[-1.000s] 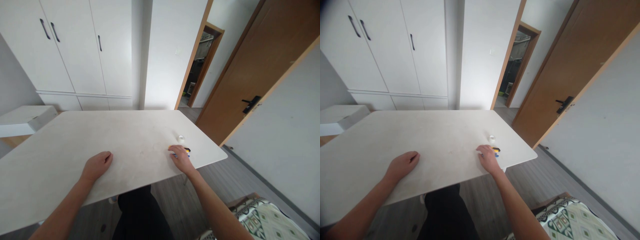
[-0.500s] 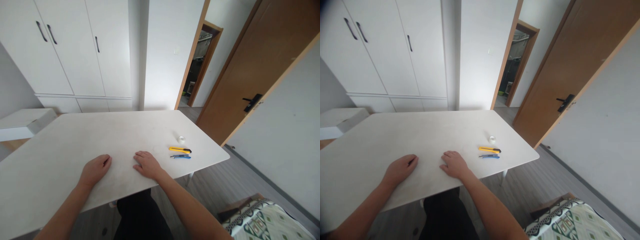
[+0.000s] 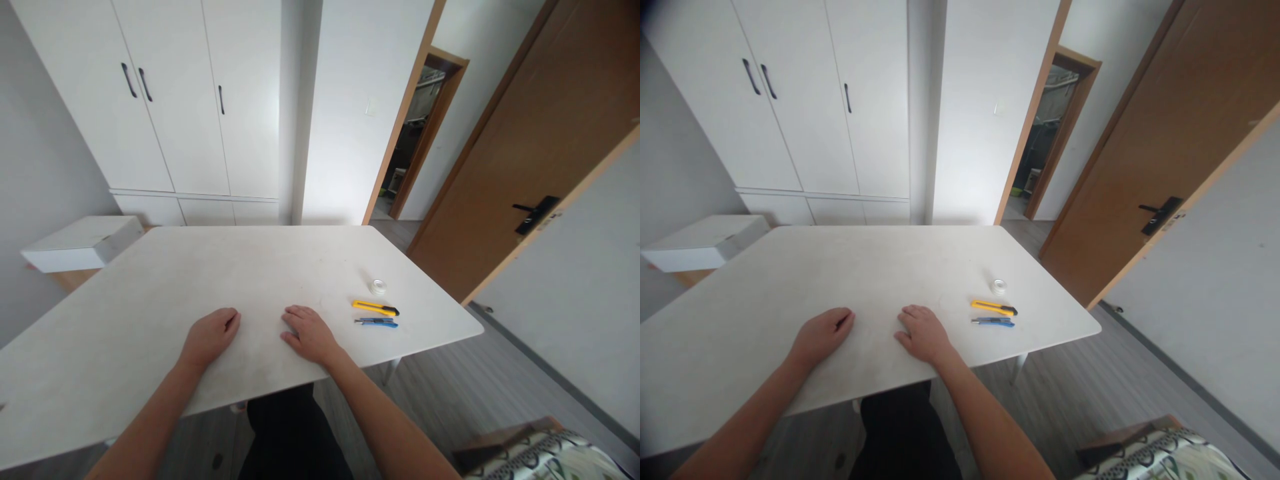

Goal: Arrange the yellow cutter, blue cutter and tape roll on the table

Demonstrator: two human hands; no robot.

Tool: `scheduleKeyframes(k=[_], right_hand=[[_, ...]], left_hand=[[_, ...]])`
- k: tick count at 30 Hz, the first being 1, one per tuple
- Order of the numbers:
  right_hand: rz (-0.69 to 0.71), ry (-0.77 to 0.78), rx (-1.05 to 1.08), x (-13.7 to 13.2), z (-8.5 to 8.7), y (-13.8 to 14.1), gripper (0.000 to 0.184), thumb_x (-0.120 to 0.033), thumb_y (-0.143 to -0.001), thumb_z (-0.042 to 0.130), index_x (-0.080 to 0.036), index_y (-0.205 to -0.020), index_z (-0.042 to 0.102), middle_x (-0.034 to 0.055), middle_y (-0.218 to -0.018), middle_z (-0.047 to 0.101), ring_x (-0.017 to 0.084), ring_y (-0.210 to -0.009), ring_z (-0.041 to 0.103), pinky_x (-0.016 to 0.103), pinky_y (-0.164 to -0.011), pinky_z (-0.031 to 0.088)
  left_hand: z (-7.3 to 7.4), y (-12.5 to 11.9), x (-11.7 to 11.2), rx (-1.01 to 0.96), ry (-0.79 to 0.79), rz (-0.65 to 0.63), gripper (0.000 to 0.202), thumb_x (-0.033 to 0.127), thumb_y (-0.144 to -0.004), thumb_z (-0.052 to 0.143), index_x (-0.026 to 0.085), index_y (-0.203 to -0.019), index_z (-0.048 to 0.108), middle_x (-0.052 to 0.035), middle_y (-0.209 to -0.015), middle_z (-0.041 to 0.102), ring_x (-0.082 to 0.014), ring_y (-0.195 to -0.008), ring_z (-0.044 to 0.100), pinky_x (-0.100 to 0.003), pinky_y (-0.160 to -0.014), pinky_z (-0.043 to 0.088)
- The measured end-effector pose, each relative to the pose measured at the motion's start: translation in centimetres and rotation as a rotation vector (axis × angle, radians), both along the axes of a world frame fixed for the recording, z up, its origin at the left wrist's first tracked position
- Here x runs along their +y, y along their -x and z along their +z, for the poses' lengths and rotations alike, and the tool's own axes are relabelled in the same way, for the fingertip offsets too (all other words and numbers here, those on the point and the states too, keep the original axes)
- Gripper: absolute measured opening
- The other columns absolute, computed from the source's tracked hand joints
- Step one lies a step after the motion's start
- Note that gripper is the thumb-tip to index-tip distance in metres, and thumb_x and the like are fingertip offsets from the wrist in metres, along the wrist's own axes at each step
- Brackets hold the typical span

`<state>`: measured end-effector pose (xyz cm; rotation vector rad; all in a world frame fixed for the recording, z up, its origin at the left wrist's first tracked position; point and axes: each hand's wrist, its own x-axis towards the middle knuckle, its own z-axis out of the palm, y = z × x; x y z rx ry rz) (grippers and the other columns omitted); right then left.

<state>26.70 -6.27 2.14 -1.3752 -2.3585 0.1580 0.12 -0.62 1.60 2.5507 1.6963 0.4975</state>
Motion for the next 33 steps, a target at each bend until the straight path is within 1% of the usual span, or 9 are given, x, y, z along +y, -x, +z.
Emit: scheduleKeyframes(k=[13,23,33], right_hand=[[0.001,-0.001,0.021,-0.03,0.06,0.00,0.042,-0.039,-0.091,0.053,-0.018,-0.127,0.057,0.0096,-0.136,0.054,0.020,-0.127,0.045,0.036,-0.111,0.029],[0.000,-0.003,0.020,-0.02,-0.07,-0.07,0.042,-0.039,-0.091,0.053,-0.018,-0.127,0.057,0.0098,-0.136,0.055,0.020,-0.127,0.045,0.035,-0.111,0.028],[0.003,0.001,0.021,-0.05,0.08,-0.03,0.042,-0.039,-0.091,0.052,-0.019,-0.128,0.057,0.0094,-0.136,0.054,0.021,-0.127,0.045,0.036,-0.110,0.029]], left_hand=[[0.39,-0.09,-0.14,-0.018,0.034,0.012,0.034,0.036,-0.094,0.033,0.021,-0.070,0.052,-0.0034,-0.080,0.066,-0.0171,-0.075,0.057,-0.028,-0.067,0.034],[-0.03,0.05,0.03,0.007,0.001,-0.004,0.034,0.036,-0.095,0.031,0.021,-0.072,0.052,-0.0029,-0.078,0.064,-0.0173,-0.074,0.058,-0.027,-0.065,0.033],[0.25,-0.01,-0.09,-0.003,0.012,0.002,0.035,0.037,-0.094,0.031,0.021,-0.071,0.051,-0.0037,-0.079,0.065,-0.0178,-0.074,0.058,-0.028,-0.065,0.034]])
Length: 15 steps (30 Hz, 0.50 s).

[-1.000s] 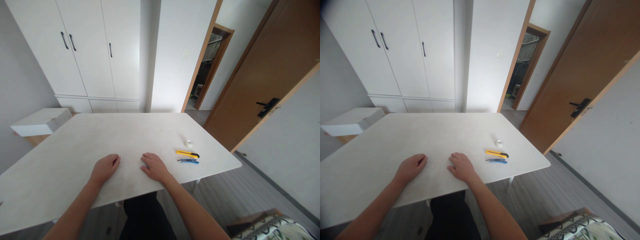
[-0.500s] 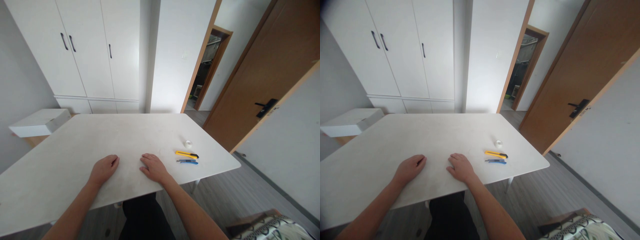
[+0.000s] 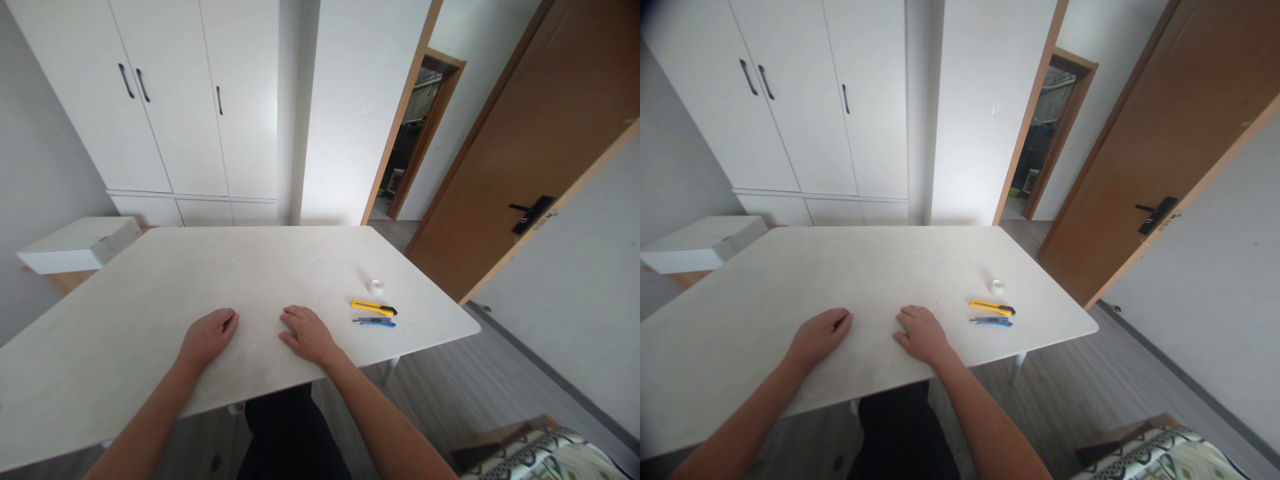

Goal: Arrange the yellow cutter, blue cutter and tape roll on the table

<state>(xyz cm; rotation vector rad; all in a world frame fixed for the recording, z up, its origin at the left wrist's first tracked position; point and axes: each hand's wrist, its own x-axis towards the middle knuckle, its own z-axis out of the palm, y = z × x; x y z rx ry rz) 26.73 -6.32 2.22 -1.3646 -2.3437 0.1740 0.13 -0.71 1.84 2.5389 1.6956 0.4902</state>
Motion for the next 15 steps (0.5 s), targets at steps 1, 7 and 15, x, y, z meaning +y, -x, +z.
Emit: scheduleKeyframes(k=[1,7,15], right_hand=[[0.000,0.000,0.001,0.00,0.00,0.00,0.042,-0.039,-0.091,0.052,-0.019,-0.128,0.057,0.0095,-0.136,0.054,0.021,-0.127,0.045,0.036,-0.110,0.029],[-0.003,0.003,-0.010,-0.01,-0.02,0.00,0.043,-0.039,-0.091,0.051,-0.019,-0.129,0.056,0.0092,-0.137,0.054,0.020,-0.128,0.045,0.036,-0.111,0.029],[-0.004,0.000,-0.002,-0.01,-0.06,-0.01,0.042,-0.039,-0.091,0.052,-0.019,-0.128,0.056,0.0093,-0.136,0.054,0.020,-0.128,0.045,0.036,-0.110,0.029]], left_hand=[[0.01,0.00,0.00,-0.008,0.005,0.001,0.035,0.037,-0.094,0.032,0.021,-0.071,0.052,-0.0040,-0.080,0.066,-0.0181,-0.075,0.058,-0.028,-0.065,0.034],[0.09,-0.02,-0.01,-0.024,0.024,0.010,0.033,0.036,-0.094,0.033,0.021,-0.072,0.053,-0.0036,-0.081,0.066,-0.0175,-0.076,0.058,-0.028,-0.067,0.035],[0.13,-0.04,-0.06,-0.024,0.017,0.001,0.034,0.037,-0.094,0.032,0.021,-0.071,0.053,-0.0043,-0.080,0.065,-0.0182,-0.076,0.058,-0.028,-0.067,0.035]])
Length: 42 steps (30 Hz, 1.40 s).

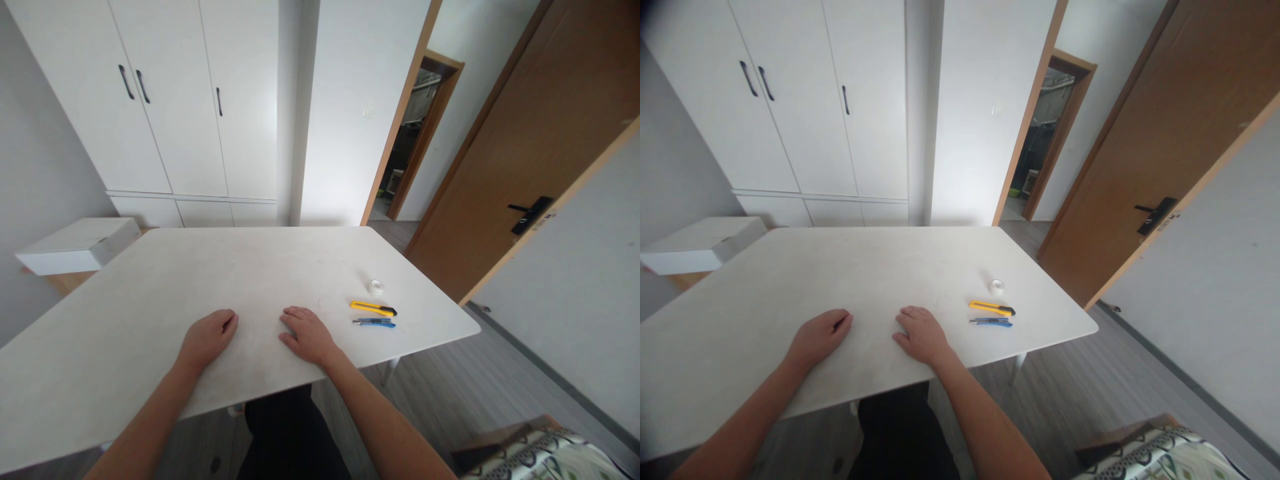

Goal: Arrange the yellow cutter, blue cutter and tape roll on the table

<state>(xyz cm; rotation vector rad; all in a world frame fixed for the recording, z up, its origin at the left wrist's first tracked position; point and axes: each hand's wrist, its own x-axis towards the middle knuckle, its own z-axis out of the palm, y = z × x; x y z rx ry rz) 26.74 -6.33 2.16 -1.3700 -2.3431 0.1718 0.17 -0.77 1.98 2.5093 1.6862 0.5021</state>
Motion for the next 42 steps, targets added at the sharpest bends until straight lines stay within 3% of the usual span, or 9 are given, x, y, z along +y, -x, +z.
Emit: scheduleKeyframes(k=[9,13,16,21,23,26,31,35,42], right_hand=[[-0.007,-0.001,0.013,0.0,-0.1,0.2,0.039,-0.038,-0.091,0.053,-0.019,-0.125,0.058,0.0093,-0.135,0.055,0.020,-0.126,0.046,0.036,-0.110,0.030],[0.047,0.007,0.107,-1.4,0.1,-1.0,0.027,-0.030,-0.094,0.049,-0.020,-0.113,0.064,0.0065,-0.120,0.065,0.018,-0.121,0.051,0.034,-0.107,0.035],[-0.024,-0.006,0.173,-2.9,1.0,-4.7,0.024,-0.027,-0.096,0.045,-0.021,-0.105,0.067,0.0052,-0.106,0.070,0.017,-0.110,0.057,0.034,-0.100,0.041],[-0.354,-0.118,0.056,-4.8,2.6,-14.1,0.018,-0.025,-0.090,0.053,-0.021,-0.099,0.068,0.0081,-0.103,0.070,0.023,-0.101,0.060,0.039,-0.091,0.045],[-0.411,-0.068,-0.071,-5.2,2.7,-17.0,0.017,-0.025,-0.086,0.057,-0.022,-0.099,0.068,0.0080,-0.104,0.069,0.024,-0.101,0.059,0.040,-0.089,0.045],[-0.421,0.021,-0.191,-5.4,2.5,-19.1,0.016,-0.025,-0.087,0.054,-0.024,-0.095,0.068,0.0060,-0.099,0.069,0.023,-0.097,0.059,0.036,-0.085,0.044],[-0.580,-0.038,-0.180,-3.8,2.7,-19.5,0.020,-0.025,-0.090,0.051,-0.019,-0.105,0.062,0.0085,-0.107,0.065,0.021,-0.102,0.057,0.033,-0.089,0.041],[-0.556,0.105,-0.250,-2.4,2.8,-18.9,0.029,-0.021,-0.087,0.053,-0.019,-0.116,0.057,0.0098,-0.115,0.062,0.022,-0.105,0.056,0.031,-0.090,0.039],[-0.586,0.101,-0.321,-2.5,1.1,-17.8,0.022,-0.012,-0.082,0.051,-0.015,-0.104,0.054,0.0096,-0.103,0.059,0.020,-0.094,0.056,0.029,-0.083,0.039]], left_hand=[[-0.2,0.1,0.1,0.033,0.004,0.005,0.034,0.037,-0.094,0.032,0.021,-0.071,0.052,-0.0033,-0.080,0.065,-0.0175,-0.075,0.058,-0.028,-0.066,0.035],[-0.3,0.2,0.2,0.047,-0.008,-0.004,0.035,0.038,-0.094,0.030,0.021,-0.073,0.053,-0.0036,-0.083,0.065,-0.0180,-0.078,0.060,-0.027,-0.067,0.035],[-0.3,0.2,0.2,0.041,-0.006,-0.012,0.036,0.039,-0.094,0.030,0.021,-0.075,0.055,-0.0042,-0.082,0.066,-0.0190,-0.079,0.061,-0.028,-0.069,0.036],[-0.1,0.1,0.2,0.024,0.021,-0.013,0.039,0.041,-0.094,0.030,0.021,-0.077,0.059,-0.0047,-0.083,0.066,-0.0201,-0.080,0.060,-0.028,-0.068,0.036],[-0.2,0.2,0.2,0.029,0.027,-0.009,0.040,0.041,-0.094,0.029,0.021,-0.077,0.059,-0.0045,-0.082,0.066,-0.0197,-0.079,0.060,-0.028,-0.068,0.036],[-0.3,0.2,0.3,0.030,0.028,-0.004,0.040,0.042,-0.094,0.029,0.021,-0.078,0.059,-0.0046,-0.084,0.067,-0.0198,-0.080,0.061,-0.028,-0.068,0.037],[-0.4,0.3,0.3,0.042,0.034,-0.005,0.040,0.042,-0.093,0.029,0.021,-0.078,0.059,-0.0051,-0.086,0.068,-0.0205,-0.082,0.062,-0.029,-0.070,0.038],[-0.2,0.3,0.2,0.023,0.027,-0.001,0.039,0.042,-0.092,0.031,0.021,-0.078,0.060,-0.0052,-0.087,0.068,-0.0214,-0.082,0.062,-0.029,-0.071,0.039],[-0.3,0.2,0.4,0.046,0.027,0.004,0.040,0.043,-0.093,0.029,0.021,-0.076,0.058,-0.0050,-0.085,0.067,-0.0217,-0.081,0.062,-0.030,-0.069,0.038]])
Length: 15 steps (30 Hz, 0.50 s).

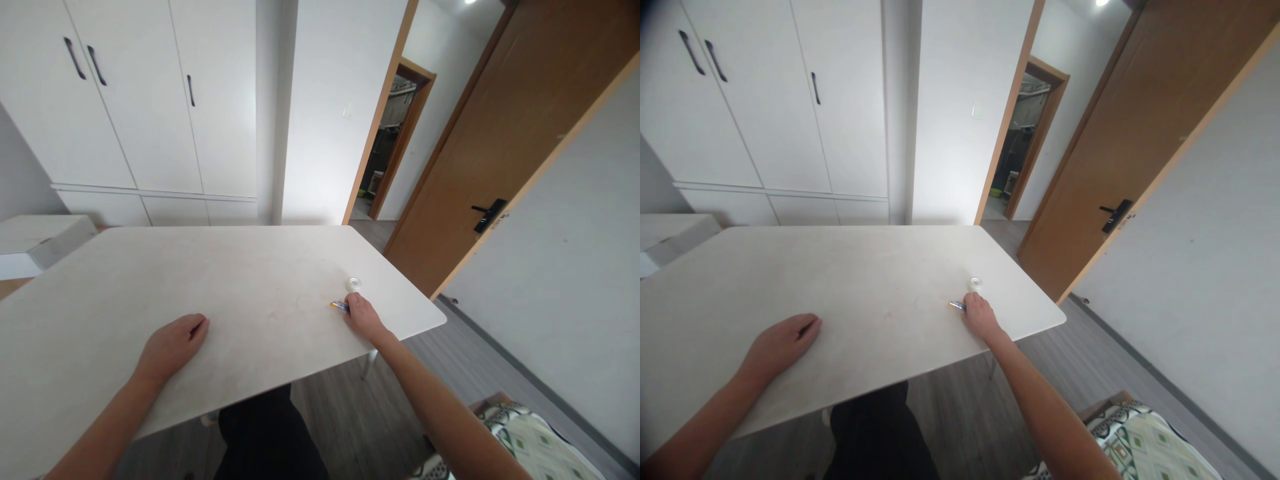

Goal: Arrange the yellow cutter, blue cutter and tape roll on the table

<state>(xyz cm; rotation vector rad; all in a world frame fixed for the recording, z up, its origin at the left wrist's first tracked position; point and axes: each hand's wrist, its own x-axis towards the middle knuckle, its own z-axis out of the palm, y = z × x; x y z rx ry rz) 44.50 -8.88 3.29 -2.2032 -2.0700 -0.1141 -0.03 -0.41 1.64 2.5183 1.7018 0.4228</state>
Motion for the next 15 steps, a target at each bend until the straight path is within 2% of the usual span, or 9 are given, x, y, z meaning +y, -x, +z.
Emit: scheduleKeyframes(k=[3,5,8,10,12,15], right_hand=[[-0.068,-0.069,0.075,0.2,-0.5,-0.2,0.026,-0.015,-0.083,0.051,-0.017,-0.109,0.051,0.0078,-0.102,0.060,0.020,-0.092,0.058,0.028,-0.080,0.040],[-0.206,-0.142,0.150,0.8,-0.2,-0.7,0.030,-0.025,-0.088,0.051,-0.019,-0.117,0.049,0.0084,-0.109,0.059,0.019,-0.090,0.060,0.028,-0.076,0.042],[-0.418,-0.199,0.197,2.7,1.3,-1.7,0.049,-0.040,-0.088,0.054,-0.020,-0.131,0.043,0.0132,-0.124,0.052,0.022,-0.095,0.062,0.029,-0.075,0.043],[-0.447,-0.126,0.197,4.1,2.5,-2.5,0.063,-0.043,-0.083,0.061,-0.019,-0.137,0.039,0.0159,-0.130,0.049,0.024,-0.101,0.061,0.030,-0.077,0.043],[-0.413,0.022,0.188,5.3,3.4,-3.3,0.069,-0.042,-0.079,0.065,-0.020,-0.138,0.038,0.0156,-0.128,0.052,0.025,-0.105,0.060,0.030,-0.076,0.042],[-0.334,0.216,0.136,6.6,4.0,-3.9,0.056,-0.035,-0.076,0.066,-0.022,-0.127,0.048,0.0110,-0.114,0.062,0.025,-0.100,0.061,0.029,-0.071,0.041]], left_hand=[[-0.2,0.0,0.1,-0.008,-0.003,-0.005,0.040,0.043,-0.093,0.029,0.021,-0.078,0.058,-0.0049,-0.085,0.067,-0.0216,-0.081,0.062,-0.030,-0.070,0.038],[-0.2,0.1,0.1,-0.016,-0.007,-0.004,0.040,0.043,-0.093,0.029,0.021,-0.078,0.058,-0.0048,-0.085,0.066,-0.0215,-0.080,0.062,-0.030,-0.069,0.038],[-0.2,0.0,0.0,-0.019,-0.017,-0.011,0.039,0.042,-0.094,0.029,0.020,-0.078,0.058,-0.0048,-0.084,0.066,-0.0210,-0.079,0.061,-0.029,-0.069,0.038],[-0.1,0.0,-0.1,-0.019,-0.022,-0.016,0.039,0.041,-0.094,0.029,0.020,-0.076,0.057,-0.0048,-0.083,0.066,-0.0205,-0.078,0.061,-0.029,-0.068,0.037],[0.0,-0.1,-0.1,-0.029,-0.026,-0.016,0.039,0.040,-0.094,0.030,0.020,-0.075,0.057,-0.0047,-0.081,0.065,-0.0202,-0.077,0.060,-0.029,-0.068,0.036],[0.0,-0.2,-0.1,-0.054,-0.034,-0.015,0.037,0.038,-0.093,0.031,0.020,-0.074,0.057,-0.0044,-0.079,0.064,-0.0197,-0.075,0.059,-0.029,-0.067,0.036]])
